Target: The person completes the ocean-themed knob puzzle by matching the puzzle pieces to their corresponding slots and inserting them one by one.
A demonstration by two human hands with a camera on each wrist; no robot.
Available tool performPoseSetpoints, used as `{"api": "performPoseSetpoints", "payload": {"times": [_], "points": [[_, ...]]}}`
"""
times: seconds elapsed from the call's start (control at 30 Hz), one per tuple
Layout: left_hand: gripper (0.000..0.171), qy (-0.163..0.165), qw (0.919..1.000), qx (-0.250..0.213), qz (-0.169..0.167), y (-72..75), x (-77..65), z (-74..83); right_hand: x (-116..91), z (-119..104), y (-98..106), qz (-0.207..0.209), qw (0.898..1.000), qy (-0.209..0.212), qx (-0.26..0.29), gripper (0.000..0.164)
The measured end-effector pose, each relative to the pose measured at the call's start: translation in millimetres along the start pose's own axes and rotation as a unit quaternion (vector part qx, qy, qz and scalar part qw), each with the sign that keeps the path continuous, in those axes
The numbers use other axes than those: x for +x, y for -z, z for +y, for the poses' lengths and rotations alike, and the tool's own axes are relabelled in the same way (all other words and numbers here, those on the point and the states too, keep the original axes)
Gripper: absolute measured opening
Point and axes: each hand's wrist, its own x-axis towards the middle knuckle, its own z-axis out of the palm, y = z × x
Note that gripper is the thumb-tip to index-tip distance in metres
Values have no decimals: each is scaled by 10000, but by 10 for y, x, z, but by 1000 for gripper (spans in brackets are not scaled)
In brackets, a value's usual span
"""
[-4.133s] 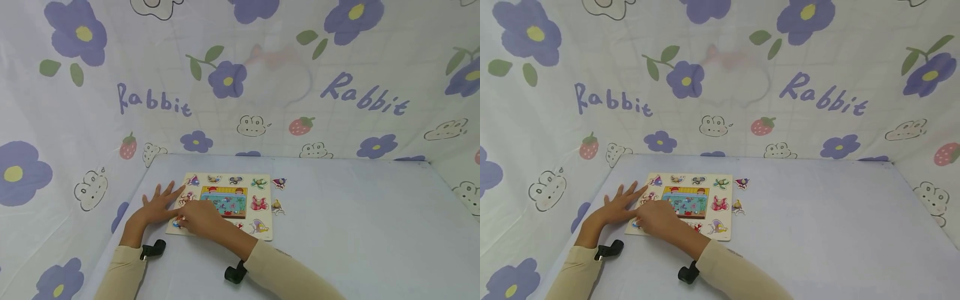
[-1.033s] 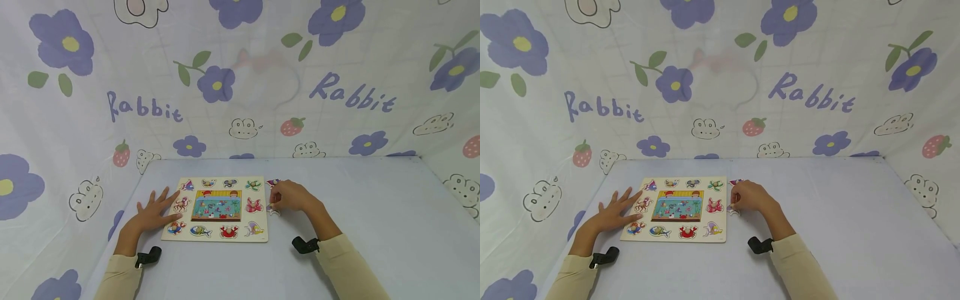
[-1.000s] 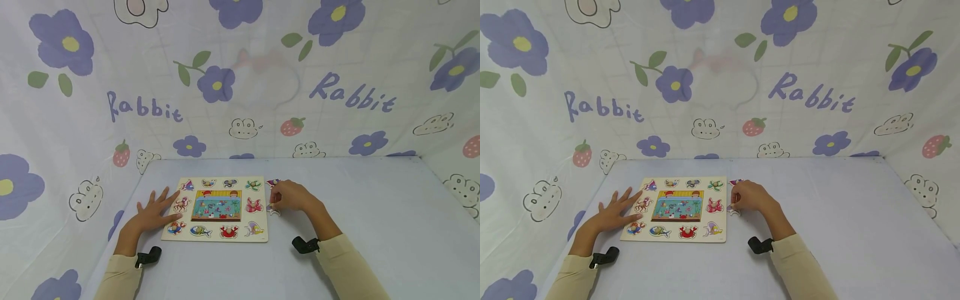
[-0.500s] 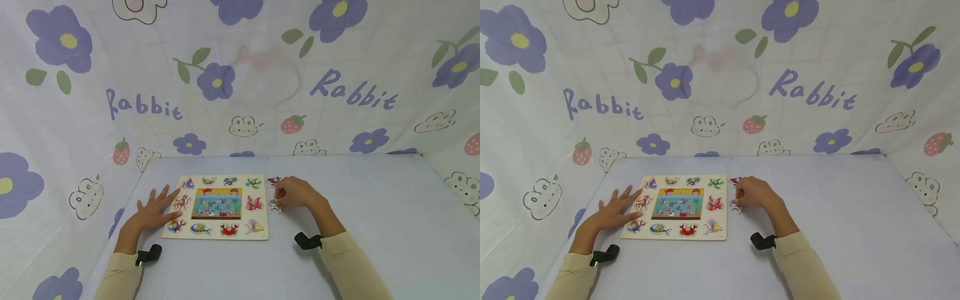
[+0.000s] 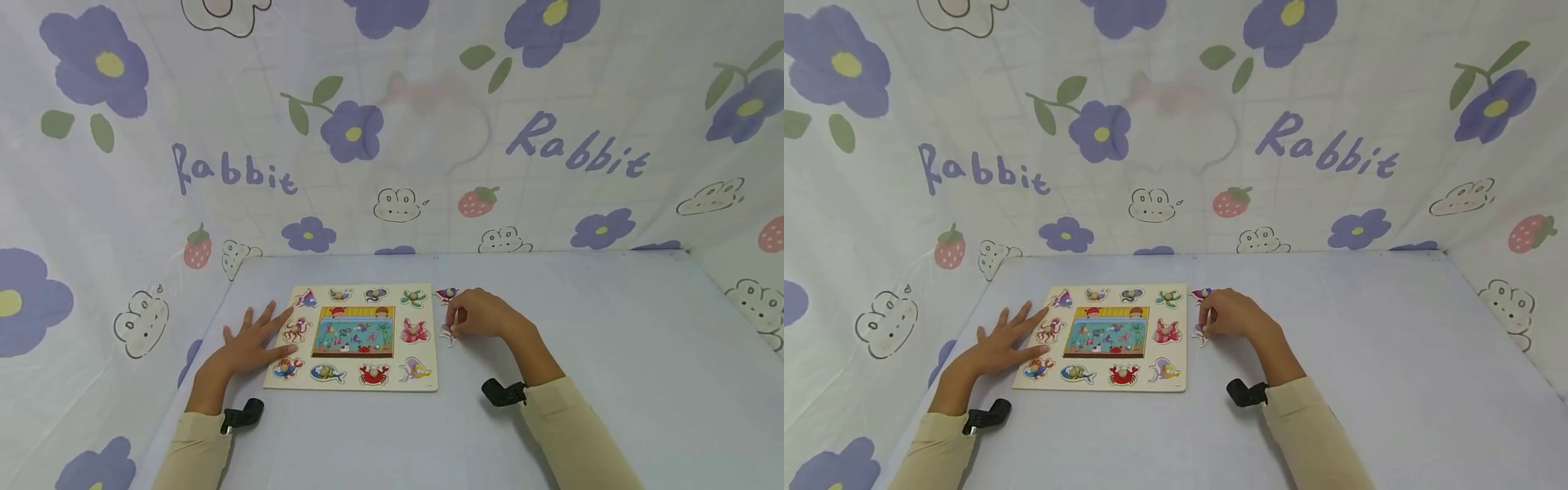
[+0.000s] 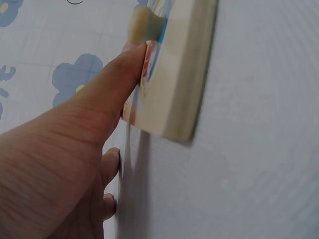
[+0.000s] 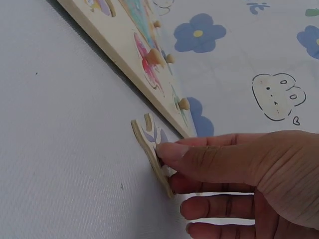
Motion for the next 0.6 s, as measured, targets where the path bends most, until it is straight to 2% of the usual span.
{"api": "performPoseSetpoints", "payload": {"times": [0.2,0.6], "points": [[92,38,10000,31,-25,-2,0,-9,7,14,-5,-94,9998,94,166,11],[92,48,10000,-1,-46,18,-10,11,-31,-36,45,-81,9997,209,120,12]]}}
